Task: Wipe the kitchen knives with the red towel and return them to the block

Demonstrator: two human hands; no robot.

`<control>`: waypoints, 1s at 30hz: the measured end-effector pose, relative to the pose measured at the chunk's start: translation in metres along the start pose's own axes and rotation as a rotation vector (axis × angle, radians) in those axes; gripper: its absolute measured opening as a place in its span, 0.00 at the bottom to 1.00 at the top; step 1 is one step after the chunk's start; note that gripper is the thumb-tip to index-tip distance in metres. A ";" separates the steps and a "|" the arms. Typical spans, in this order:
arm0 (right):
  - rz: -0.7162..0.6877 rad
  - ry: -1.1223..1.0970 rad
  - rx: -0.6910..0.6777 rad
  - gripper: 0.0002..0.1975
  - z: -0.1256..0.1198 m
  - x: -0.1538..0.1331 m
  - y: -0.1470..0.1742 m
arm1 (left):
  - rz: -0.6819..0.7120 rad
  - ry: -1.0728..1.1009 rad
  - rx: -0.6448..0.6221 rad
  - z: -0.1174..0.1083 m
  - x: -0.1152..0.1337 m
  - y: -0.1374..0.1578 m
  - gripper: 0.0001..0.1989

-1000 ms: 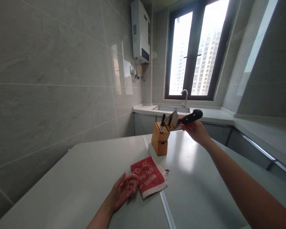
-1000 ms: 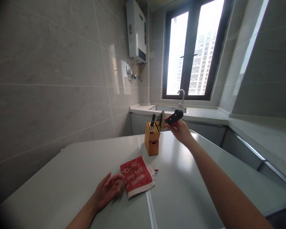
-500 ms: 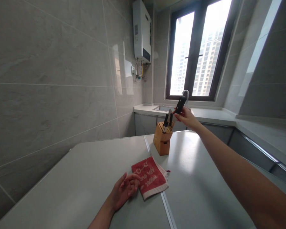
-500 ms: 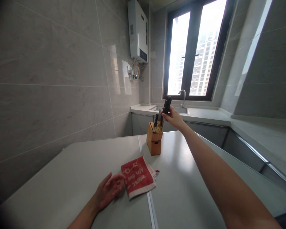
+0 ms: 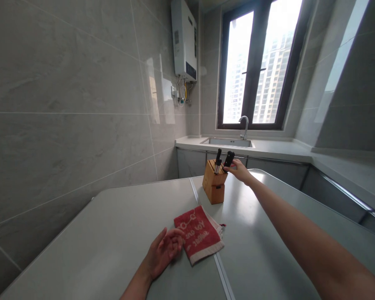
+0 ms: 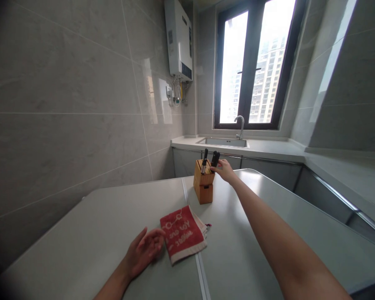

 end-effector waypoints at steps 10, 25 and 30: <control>0.058 -0.024 0.310 0.31 -0.008 0.001 0.040 | 0.040 0.065 0.001 -0.006 0.003 -0.003 0.20; 0.169 0.305 0.216 0.25 0.104 -0.027 0.139 | 0.164 0.016 0.147 -0.023 0.011 -0.002 0.15; 0.331 0.399 0.325 0.52 0.091 0.002 0.105 | 0.178 -0.245 0.193 -0.019 0.005 -0.005 0.14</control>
Point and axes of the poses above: each hand's wrist, its own y-axis away from the middle knuckle, its own z-axis out of the palm, x = y × z, the point moved 7 cm from there along -y, towards the middle knuckle, and after that the axes turned 5 degrees about -z, right-handed, at the moved point
